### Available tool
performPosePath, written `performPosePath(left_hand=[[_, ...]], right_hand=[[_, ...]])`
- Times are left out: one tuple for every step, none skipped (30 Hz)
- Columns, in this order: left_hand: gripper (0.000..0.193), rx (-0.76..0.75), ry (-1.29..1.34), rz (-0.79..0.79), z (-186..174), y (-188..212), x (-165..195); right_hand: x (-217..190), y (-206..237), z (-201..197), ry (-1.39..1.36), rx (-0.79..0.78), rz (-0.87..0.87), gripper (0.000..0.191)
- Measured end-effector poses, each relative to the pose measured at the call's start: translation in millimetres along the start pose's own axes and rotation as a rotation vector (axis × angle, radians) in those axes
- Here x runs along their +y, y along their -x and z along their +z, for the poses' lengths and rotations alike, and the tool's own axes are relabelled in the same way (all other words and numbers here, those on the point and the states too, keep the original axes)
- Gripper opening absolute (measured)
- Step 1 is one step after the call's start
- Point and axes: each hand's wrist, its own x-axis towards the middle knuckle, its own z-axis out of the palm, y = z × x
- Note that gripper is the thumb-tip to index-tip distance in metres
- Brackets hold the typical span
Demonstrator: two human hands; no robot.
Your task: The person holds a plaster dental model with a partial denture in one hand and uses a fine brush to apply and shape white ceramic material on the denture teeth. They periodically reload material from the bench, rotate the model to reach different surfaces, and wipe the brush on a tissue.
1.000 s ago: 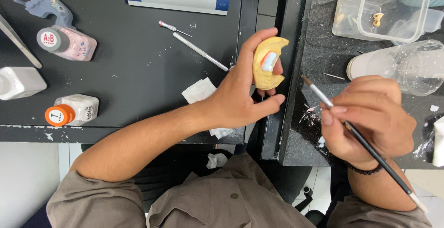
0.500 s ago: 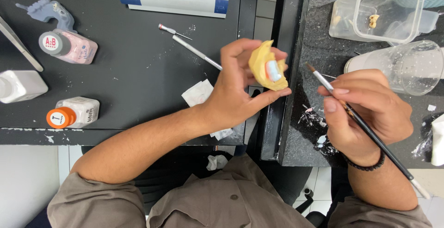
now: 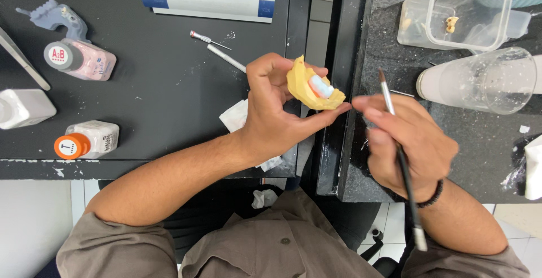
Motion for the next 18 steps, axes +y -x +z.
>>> performPosePath(left_hand=[[0.083,-0.001,0.012,-0.005,0.4,1.0,-0.8],[0.083,-0.017,0.048,0.006,1.4,2.3,-1.7],[0.082,-0.035,0.085,0.019,2.6,3.1,-2.9],[0.082,-0.053,0.121,0.034,4.1,3.4,-4.4],[0.083,-0.066,0.096,0.054,5.4,3.3,-5.7],[0.083,-0.079,0.07,0.074,6.6,3.1,-6.6],[0.084,-0.09,0.044,0.093,7.5,2.9,-6.7],[0.084,-0.098,0.039,0.093,7.1,2.6,-6.1],[0.084,-0.106,0.033,0.093,5.5,2.2,-4.8],[0.085,-0.113,0.027,0.091,4.2,1.6,-2.9],[0.084,-0.118,0.02,0.062,3.5,0.7,-0.7],[0.083,-0.123,0.012,0.033,2.6,-0.6,1.6],[0.083,-0.127,0.004,0.004,1.6,-2.1,3.8],[0.083,-0.14,0.0,-0.007,-0.5,-3.8,5.6],[0.083,-0.151,-0.005,-0.019,-3.4,-5.9,6.6],[0.083,-0.161,-0.01,-0.032,-5.5,-7.7,7.3],[0.082,-0.16,-0.018,-0.042,-6.7,-8.7,7.7],[0.081,-0.161,-0.024,-0.051,-7.9,-9.3,7.4]], right_hand=[[-1.0,-1.2,1.2,0.026,-0.006,0.007,0.028],[-1.4,-2.1,0.7,0.048,-0.028,0.008,0.036],[-1.7,-2.4,0.1,0.071,-0.048,0.008,0.045],[-1.5,-2.2,0.8,0.065,-0.053,0.016,0.045],[-0.7,-1.7,2.9,0.057,-0.056,0.025,0.045],[-0.4,-0.6,3.3,0.049,-0.061,0.035,0.045],[-0.3,0.7,2.2,0.063,-0.059,0.043,0.046],[-0.1,1.9,1.5,0.077,-0.058,0.049,0.046],[0.6,2.6,0.7,0.089,-0.056,0.055,0.047],[2.0,2.6,0.2,0.048,-0.039,0.06,0.042],[3.4,2.5,-0.9,0.007,-0.022,0.068,0.037],[5.3,2.0,-2.1,-0.034,-0.005,0.075,0.033],[10.0,0.1,-0.9,-0.145,0.077,0.052,0.034],[15.0,-1.4,0.2,-0.258,0.158,0.029,0.042],[18.9,-1.6,-0.2,-0.372,0.237,0.005,0.055],[21.7,-0.1,-2.4,-0.429,0.241,0.045,0.056],[23.0,3.2,-7.2,-0.488,0.244,0.086,0.058],[24.7,7.1,-10.4,-0.483,0.248,0.119,0.055]])
